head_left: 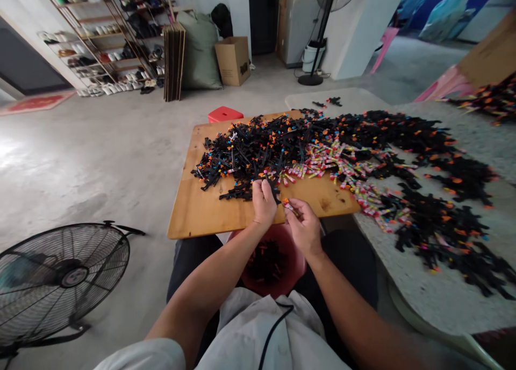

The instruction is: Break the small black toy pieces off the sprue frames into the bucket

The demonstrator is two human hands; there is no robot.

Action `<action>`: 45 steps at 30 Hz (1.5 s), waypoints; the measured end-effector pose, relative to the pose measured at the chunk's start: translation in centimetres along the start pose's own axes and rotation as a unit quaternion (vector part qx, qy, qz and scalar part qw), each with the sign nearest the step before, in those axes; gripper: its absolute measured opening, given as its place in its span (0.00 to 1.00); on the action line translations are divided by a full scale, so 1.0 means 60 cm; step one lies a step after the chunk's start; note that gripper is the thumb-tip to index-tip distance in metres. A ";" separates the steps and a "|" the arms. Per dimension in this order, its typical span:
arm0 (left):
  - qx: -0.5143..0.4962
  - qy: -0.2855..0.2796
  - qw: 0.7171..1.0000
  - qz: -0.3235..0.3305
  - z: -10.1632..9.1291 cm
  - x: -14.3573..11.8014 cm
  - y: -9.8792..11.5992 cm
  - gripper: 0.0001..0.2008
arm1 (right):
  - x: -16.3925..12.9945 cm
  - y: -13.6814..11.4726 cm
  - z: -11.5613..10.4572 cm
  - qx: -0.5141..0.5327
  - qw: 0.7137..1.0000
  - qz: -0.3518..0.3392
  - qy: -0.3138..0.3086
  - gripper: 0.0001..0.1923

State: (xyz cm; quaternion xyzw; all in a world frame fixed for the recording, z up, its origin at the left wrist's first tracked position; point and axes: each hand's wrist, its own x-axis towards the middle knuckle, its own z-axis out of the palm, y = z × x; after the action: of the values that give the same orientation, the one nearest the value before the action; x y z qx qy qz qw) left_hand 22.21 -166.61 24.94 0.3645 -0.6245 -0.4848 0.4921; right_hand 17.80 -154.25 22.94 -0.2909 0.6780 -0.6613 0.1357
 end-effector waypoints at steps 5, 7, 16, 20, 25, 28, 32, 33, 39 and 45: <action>-0.014 -0.007 1.000 -0.011 0.004 -0.004 -0.009 0.13 | 0.005 0.000 0.001 -0.032 0.999 -0.015 0.006 0.18; -0.013 -0.008 1.000 -0.008 0.006 -0.006 -0.010 0.13 | 0.005 -0.002 0.001 -0.050 0.998 -0.037 0.006 0.16; 0.012 -0.010 1.000 -0.022 0.009 -0.019 -0.008 0.12 | -0.001 0.003 0.005 -0.172 0.972 -0.153 0.037 0.08; 0.035 0.008 0.999 -0.021 0.010 -0.022 -0.008 0.11 | -0.006 0.004 0.012 -0.172 0.970 -0.167 0.038 0.09; 0.050 0.032 0.998 -0.027 0.009 -0.022 -0.010 0.09 | -0.017 -0.002 0.013 -0.110 0.988 -0.111 0.011 0.12; 0.046 0.033 0.998 -0.036 0.008 -0.024 -0.013 0.09 | -0.025 -0.006 0.006 -0.065 0.995 -0.077 -0.027 0.14; 0.052 0.002 0.998 -0.034 -0.006 -0.031 -0.017 0.11 | -0.031 -0.003 -0.011 -0.034 0.995 -0.029 -0.088 0.17; 0.062 -0.023 0.997 -0.038 -0.014 -0.031 -0.019 0.12 | -0.030 -0.001 -0.017 -0.026 0.995 -0.005 -0.101 0.18; 0.133 -0.036 0.990 0.009 -0.085 0.023 -0.030 0.19 | -0.025 0.014 -0.057 -0.032 0.974 0.076 -0.211 0.16; 0.341 -0.189 0.905 0.169 -0.078 0.091 -0.032 0.11 | -0.009 0.019 -0.081 -0.151 0.916 0.002 -0.372 0.08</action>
State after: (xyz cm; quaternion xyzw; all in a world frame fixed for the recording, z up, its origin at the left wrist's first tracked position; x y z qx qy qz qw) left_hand 25.35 -173.36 24.72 0.3002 -0.8853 -0.2119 0.2848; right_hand 15.18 -150.02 22.13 -0.5317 0.6705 -0.3952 0.3338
